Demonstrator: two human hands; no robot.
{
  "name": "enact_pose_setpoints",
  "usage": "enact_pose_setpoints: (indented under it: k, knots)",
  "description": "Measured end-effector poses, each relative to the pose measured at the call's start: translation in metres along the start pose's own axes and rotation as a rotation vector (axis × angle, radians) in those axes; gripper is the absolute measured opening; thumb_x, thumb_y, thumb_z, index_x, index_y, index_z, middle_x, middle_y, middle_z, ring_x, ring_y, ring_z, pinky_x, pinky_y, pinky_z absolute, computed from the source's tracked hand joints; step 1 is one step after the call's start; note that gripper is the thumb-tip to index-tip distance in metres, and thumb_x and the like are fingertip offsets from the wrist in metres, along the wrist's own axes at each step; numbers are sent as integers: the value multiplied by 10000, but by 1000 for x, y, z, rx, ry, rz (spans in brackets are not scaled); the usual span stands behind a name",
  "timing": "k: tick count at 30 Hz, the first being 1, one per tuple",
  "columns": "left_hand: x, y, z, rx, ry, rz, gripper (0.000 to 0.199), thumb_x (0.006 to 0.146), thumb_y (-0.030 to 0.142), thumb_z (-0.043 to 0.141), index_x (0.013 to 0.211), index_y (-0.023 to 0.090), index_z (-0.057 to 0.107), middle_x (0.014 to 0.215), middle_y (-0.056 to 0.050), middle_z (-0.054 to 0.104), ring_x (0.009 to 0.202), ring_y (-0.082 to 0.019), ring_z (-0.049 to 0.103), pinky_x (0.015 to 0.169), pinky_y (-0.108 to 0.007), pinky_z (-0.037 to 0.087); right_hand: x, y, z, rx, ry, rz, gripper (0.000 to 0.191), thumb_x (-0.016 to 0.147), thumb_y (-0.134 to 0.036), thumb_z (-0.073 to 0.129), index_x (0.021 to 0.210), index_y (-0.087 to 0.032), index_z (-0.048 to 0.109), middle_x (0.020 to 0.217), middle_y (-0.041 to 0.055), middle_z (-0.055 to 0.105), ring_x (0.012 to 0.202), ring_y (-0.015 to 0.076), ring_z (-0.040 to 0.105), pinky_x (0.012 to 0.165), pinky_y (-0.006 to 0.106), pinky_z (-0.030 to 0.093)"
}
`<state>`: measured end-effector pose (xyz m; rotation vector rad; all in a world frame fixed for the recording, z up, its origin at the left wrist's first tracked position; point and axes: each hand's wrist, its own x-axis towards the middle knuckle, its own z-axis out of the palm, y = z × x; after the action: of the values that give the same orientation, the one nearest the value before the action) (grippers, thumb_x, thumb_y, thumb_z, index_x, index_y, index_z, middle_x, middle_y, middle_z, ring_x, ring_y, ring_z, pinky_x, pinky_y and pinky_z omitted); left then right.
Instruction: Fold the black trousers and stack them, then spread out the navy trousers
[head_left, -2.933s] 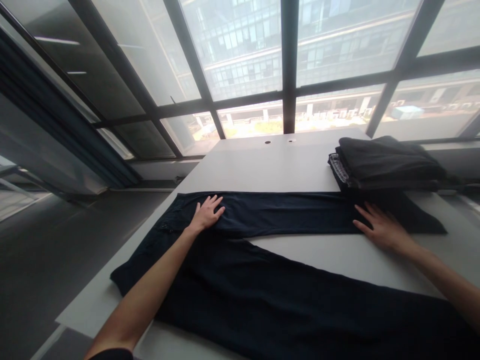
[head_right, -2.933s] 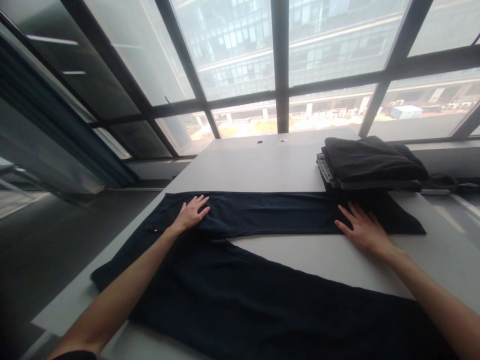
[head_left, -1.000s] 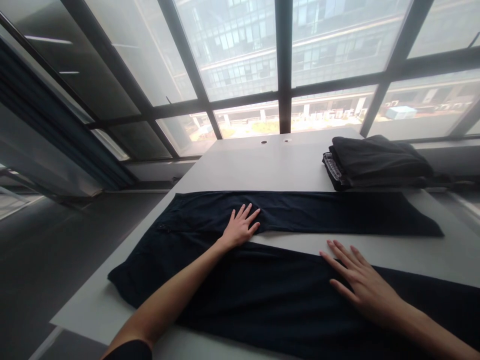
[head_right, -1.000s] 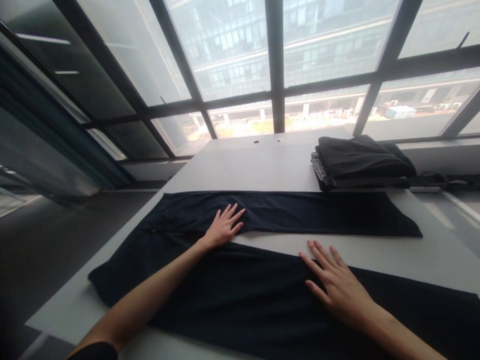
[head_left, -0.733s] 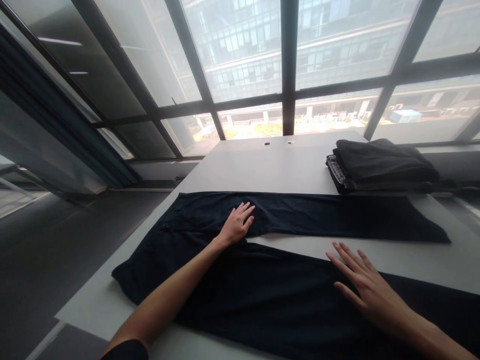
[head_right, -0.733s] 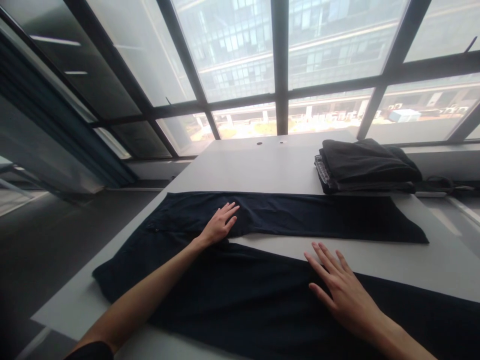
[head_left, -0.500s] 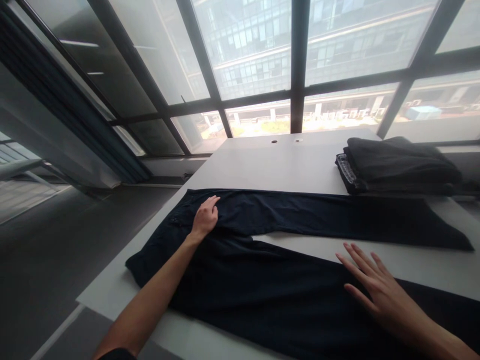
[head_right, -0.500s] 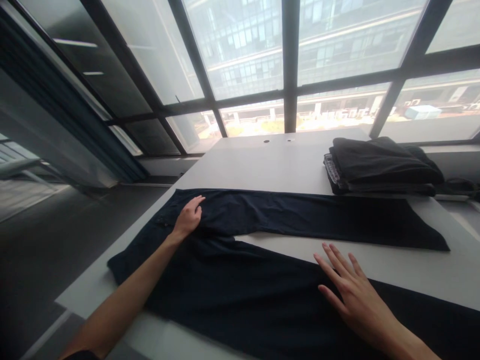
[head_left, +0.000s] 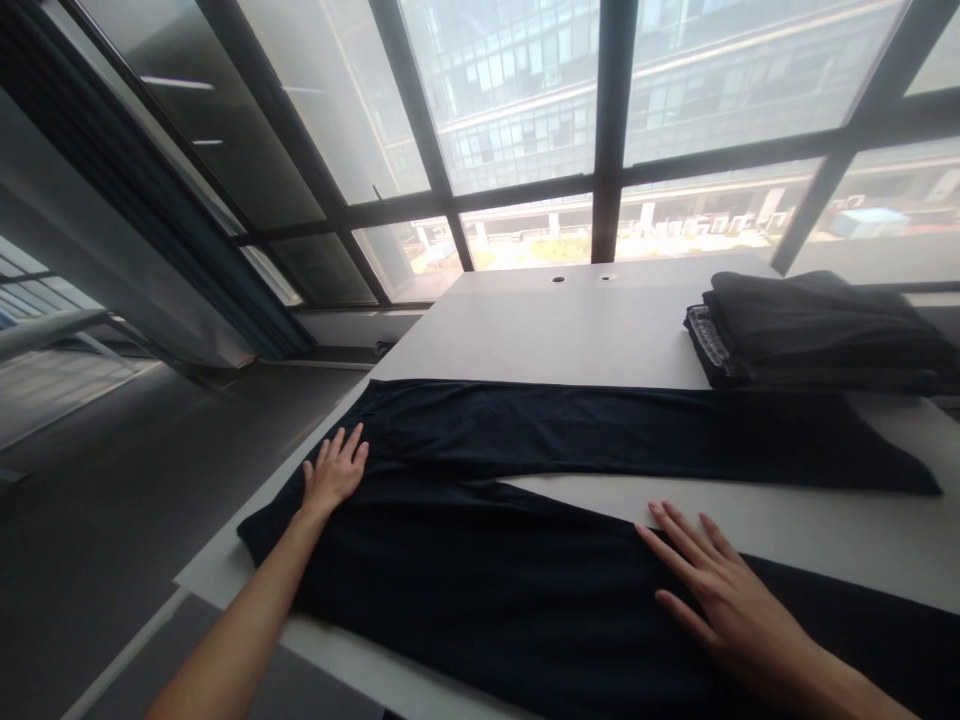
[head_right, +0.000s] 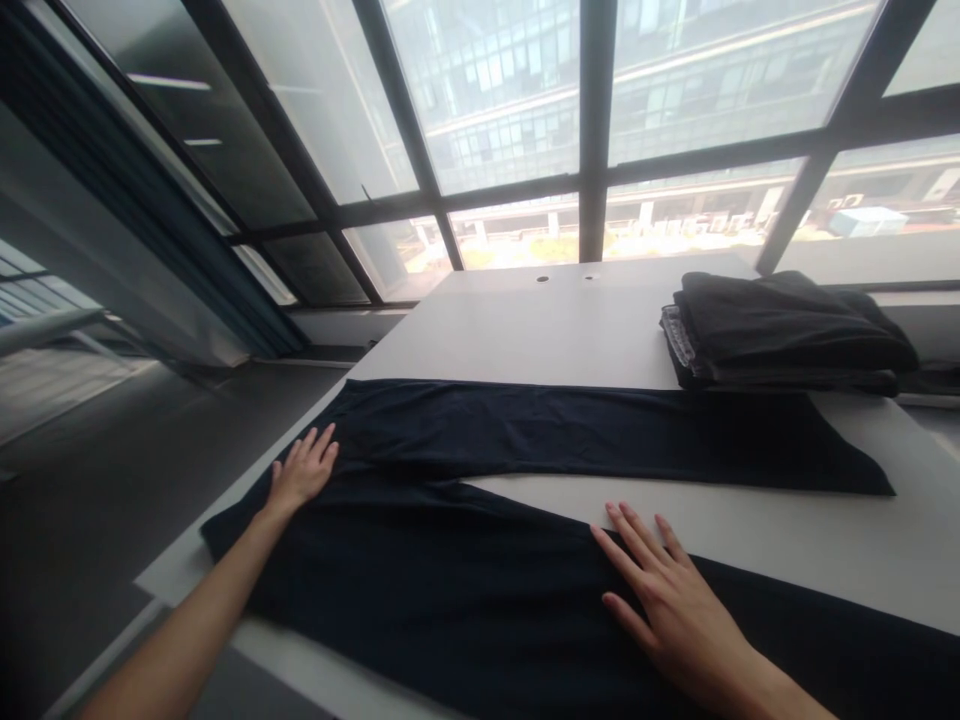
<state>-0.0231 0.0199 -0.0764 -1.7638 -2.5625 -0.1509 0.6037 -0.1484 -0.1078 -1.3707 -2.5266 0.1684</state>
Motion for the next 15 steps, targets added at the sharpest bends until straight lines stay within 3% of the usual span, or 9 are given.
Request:
enact_pose_setpoints:
  k: [3, 6, 10, 15]
  knots:
    - [3, -9, -4, 4, -25, -22, 697, 991, 626, 140, 1615, 329, 236, 1687, -89, 195, 1527, -379, 199, 1156, -707, 164, 4, -10, 1, 10, 9, -5, 722, 1013, -503, 464, 1631, -358, 118, 1662, 58, 169, 1502, 329, 255, 1201, 617, 252]
    - [3, 1, -10, 13, -29, -4, 716, 980, 657, 182, 1612, 327, 249, 1688, -102, 187, 1531, -403, 161, 1148, -722, 156, 11, -5, -2, 15, 25, 14, 707, 1016, -509, 455, 1630, -354, 141, 1664, 51, 173, 1507, 311, 254, 1211, 594, 245]
    - [-1, 49, -14, 57, 26, 160, 715, 968, 691, 233, 1591, 348, 310, 1702, -61, 127, 1542, -423, 29, 1145, -746, 81, 33, 30, -10, -35, 77, 122, 649, 1026, -533, 404, 1616, -312, 247, 1667, 54, 183, 1528, 285, 203, 1219, 574, 219]
    - [11, 119, -4, 56, -121, 405, 677, 979, 669, 266, 1587, 373, 298, 1697, -33, 146, 1552, -372, 73, 1161, -708, 136, 63, 101, -20, -125, 91, 390, 618, 1037, -539, 304, 1577, -246, 365, 1669, 79, 180, 1544, 285, 136, 1214, 589, 189]
